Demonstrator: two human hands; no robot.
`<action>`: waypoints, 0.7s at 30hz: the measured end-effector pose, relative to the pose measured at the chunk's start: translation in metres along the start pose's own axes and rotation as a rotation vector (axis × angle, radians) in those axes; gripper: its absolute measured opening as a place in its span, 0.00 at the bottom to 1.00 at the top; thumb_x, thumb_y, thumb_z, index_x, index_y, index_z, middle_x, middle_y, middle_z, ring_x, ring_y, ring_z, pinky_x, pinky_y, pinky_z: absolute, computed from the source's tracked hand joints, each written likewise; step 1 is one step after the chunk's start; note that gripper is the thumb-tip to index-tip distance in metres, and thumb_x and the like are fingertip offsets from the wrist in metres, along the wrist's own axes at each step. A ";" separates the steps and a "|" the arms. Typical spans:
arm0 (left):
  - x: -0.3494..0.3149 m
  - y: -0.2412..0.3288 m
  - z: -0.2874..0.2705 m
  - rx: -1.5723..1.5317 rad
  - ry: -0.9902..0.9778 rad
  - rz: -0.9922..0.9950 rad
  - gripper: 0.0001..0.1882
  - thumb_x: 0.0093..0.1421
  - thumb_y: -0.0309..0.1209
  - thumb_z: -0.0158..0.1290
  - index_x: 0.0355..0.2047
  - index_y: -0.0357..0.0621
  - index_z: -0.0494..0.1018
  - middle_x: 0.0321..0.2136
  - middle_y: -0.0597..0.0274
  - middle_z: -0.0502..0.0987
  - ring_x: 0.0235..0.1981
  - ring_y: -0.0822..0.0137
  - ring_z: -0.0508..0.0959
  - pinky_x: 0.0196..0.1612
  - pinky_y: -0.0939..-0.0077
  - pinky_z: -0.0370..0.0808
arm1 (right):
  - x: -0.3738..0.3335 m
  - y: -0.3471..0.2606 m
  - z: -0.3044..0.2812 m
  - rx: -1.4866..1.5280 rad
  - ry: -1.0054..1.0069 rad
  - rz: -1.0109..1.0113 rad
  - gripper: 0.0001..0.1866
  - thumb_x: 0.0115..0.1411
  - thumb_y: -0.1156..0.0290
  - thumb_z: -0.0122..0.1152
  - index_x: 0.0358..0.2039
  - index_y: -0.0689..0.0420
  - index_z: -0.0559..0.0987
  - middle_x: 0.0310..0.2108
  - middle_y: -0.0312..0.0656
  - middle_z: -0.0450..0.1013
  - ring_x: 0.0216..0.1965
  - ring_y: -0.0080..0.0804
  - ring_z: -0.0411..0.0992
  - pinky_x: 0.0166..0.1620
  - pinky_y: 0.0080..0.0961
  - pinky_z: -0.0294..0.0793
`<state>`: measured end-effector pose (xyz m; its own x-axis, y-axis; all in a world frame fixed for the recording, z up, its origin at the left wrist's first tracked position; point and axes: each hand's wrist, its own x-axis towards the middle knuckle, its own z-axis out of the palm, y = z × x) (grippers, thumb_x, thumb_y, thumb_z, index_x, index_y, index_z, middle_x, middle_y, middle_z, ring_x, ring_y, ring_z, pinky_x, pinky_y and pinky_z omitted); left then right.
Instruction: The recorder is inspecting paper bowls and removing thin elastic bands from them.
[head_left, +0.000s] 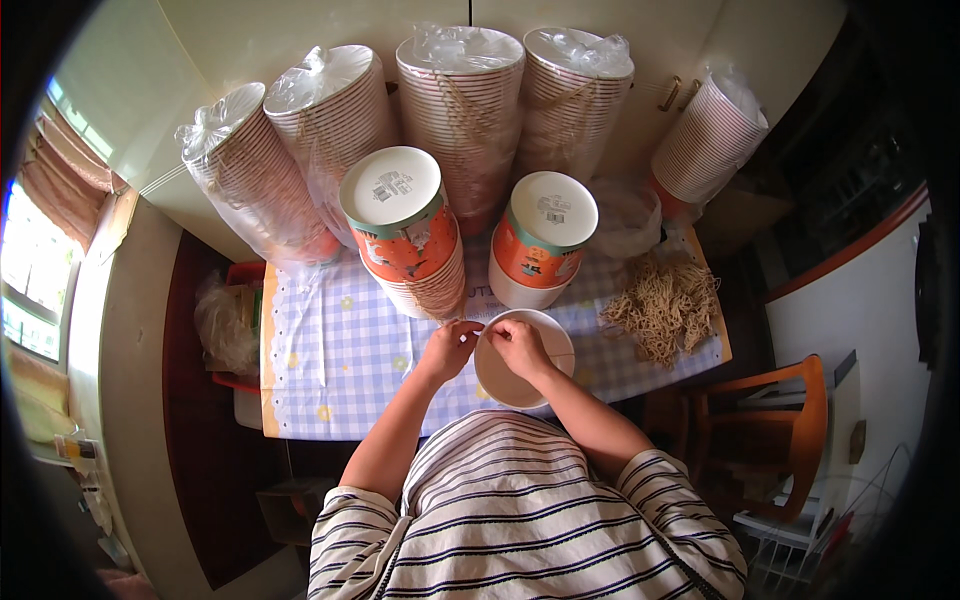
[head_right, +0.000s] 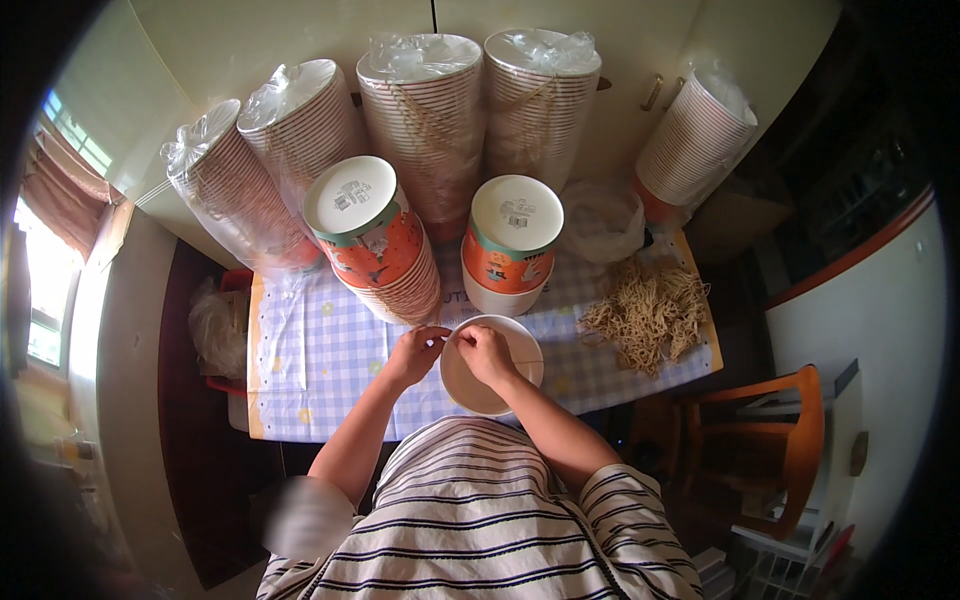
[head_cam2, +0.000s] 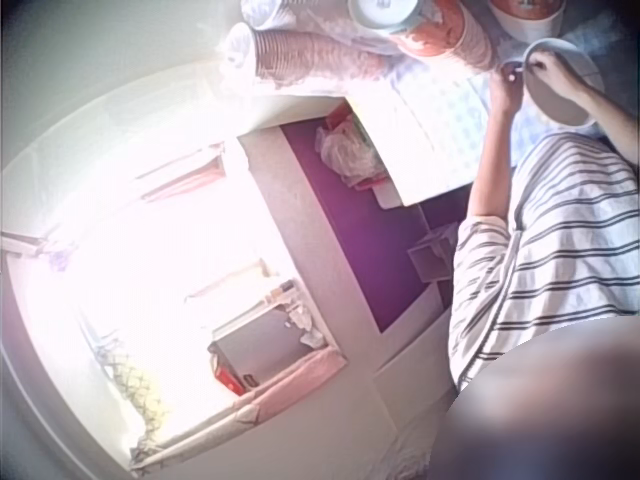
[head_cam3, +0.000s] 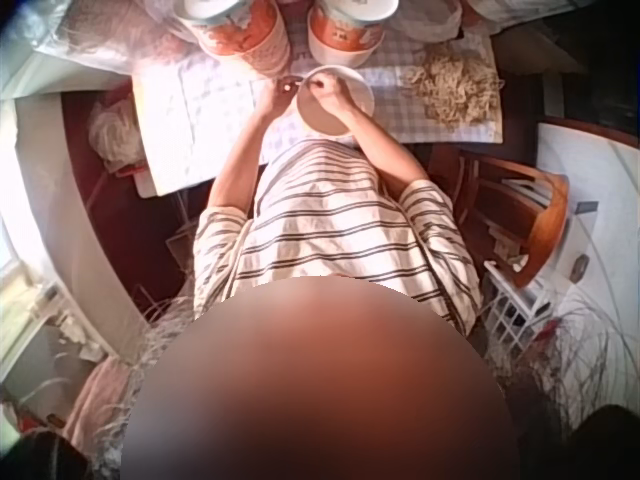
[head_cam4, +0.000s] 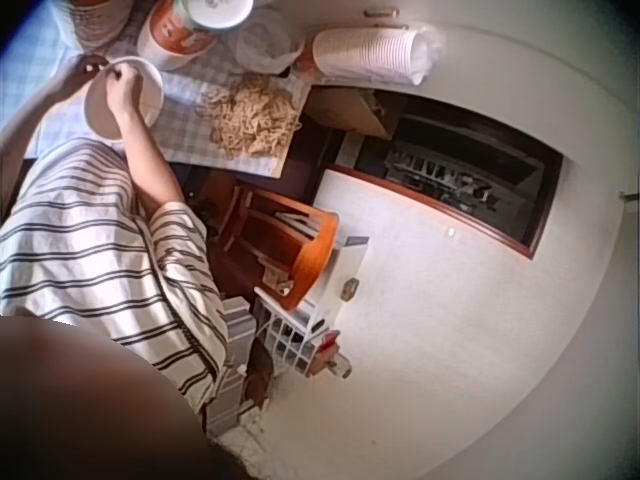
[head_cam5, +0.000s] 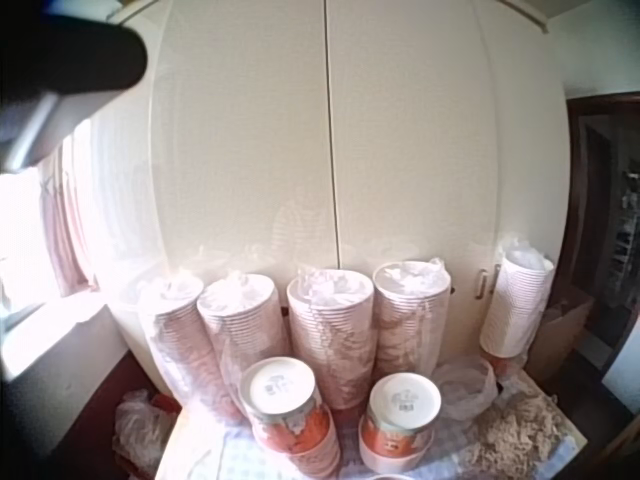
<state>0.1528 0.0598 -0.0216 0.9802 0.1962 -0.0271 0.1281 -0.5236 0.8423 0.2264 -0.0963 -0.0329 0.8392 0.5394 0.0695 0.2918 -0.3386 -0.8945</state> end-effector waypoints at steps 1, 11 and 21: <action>0.000 0.001 -0.001 0.013 -0.004 0.011 0.12 0.56 0.25 0.50 0.41 0.42 0.78 0.32 0.52 0.77 0.30 0.63 0.77 0.35 0.72 0.74 | 0.000 0.001 0.000 0.022 -0.009 0.029 0.06 0.52 0.72 0.61 0.28 0.61 0.79 0.26 0.47 0.77 0.29 0.40 0.76 0.33 0.32 0.74; 0.007 -0.003 -0.004 0.065 -0.084 0.091 0.10 0.55 0.27 0.51 0.36 0.40 0.78 0.30 0.50 0.78 0.31 0.55 0.78 0.36 0.68 0.75 | 0.000 0.004 0.003 0.026 -0.035 0.102 0.09 0.53 0.68 0.61 0.27 0.62 0.80 0.25 0.49 0.77 0.27 0.37 0.77 0.33 0.31 0.74; -0.013 -0.014 -0.006 -0.527 -0.162 -0.341 0.10 0.61 0.31 0.46 0.34 0.36 0.73 0.29 0.55 0.77 0.29 0.62 0.79 0.36 0.70 0.76 | -0.012 -0.017 -0.035 0.390 -0.255 0.363 0.10 0.58 0.71 0.58 0.38 0.62 0.74 0.30 0.36 0.73 0.30 0.20 0.71 0.29 0.17 0.70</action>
<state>0.1376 0.0696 -0.0302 0.9132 0.1305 -0.3860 0.3853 0.0316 0.9223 0.2280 -0.1240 -0.0034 0.7031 0.6266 -0.3361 -0.2242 -0.2531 -0.9411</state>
